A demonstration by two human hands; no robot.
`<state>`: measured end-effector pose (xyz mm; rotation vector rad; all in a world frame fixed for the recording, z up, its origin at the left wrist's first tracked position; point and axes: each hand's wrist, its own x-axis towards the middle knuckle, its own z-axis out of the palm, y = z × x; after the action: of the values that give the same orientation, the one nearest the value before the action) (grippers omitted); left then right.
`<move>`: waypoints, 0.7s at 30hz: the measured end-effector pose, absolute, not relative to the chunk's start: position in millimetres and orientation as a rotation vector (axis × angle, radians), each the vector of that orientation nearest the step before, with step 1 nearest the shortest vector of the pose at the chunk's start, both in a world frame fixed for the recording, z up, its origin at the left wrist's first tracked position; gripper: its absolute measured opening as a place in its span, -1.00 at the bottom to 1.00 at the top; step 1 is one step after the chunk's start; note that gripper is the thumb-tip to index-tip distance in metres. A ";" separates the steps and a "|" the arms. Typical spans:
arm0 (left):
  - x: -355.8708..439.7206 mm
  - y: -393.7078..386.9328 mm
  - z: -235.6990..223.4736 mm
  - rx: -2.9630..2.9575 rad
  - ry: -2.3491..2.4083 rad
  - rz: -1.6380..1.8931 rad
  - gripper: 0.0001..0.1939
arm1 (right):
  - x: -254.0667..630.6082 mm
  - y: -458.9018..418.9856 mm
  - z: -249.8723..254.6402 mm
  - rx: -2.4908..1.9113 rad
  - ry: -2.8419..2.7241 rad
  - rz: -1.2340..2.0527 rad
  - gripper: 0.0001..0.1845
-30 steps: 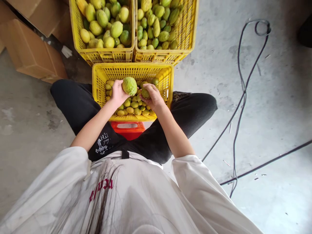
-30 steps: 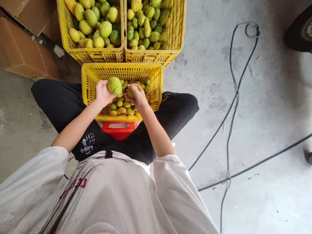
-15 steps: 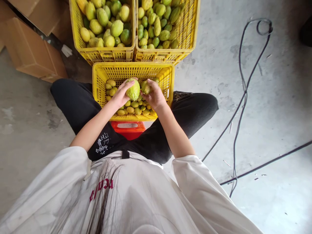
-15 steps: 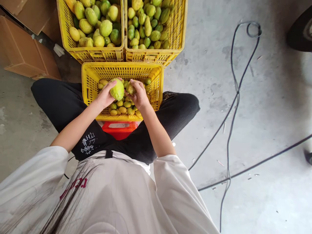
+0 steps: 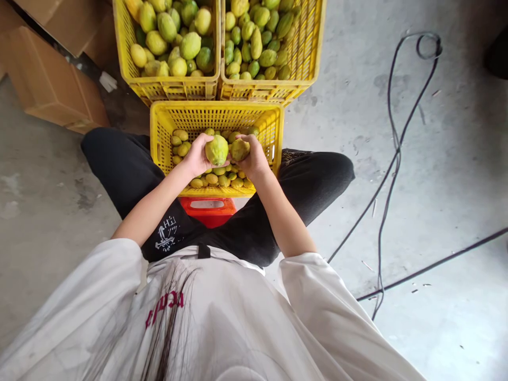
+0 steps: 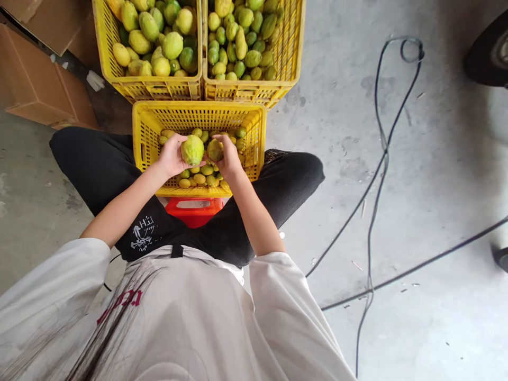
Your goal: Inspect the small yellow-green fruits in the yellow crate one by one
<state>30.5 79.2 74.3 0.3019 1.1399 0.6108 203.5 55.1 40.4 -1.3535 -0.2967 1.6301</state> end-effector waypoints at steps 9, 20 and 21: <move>32.9 80.6 85.3 0.277 1.137 0.738 -0.70 | 207.8 62.7 55.9 -1.333 -0.224 1.578 -0.78; 29.3 85.9 85.3 0.267 1.242 0.709 -0.77 | 200.8 53.5 46.3 -1.406 -0.325 1.640 -0.52; 29.5 85.5 83.6 0.273 1.246 0.702 -0.78 | 200.4 52.8 46.2 -1.404 -0.334 1.640 -0.53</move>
<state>29.5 85.5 83.6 0.2726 1.2464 0.7022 200.4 52.8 46.2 -1.4042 -0.3341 1.6396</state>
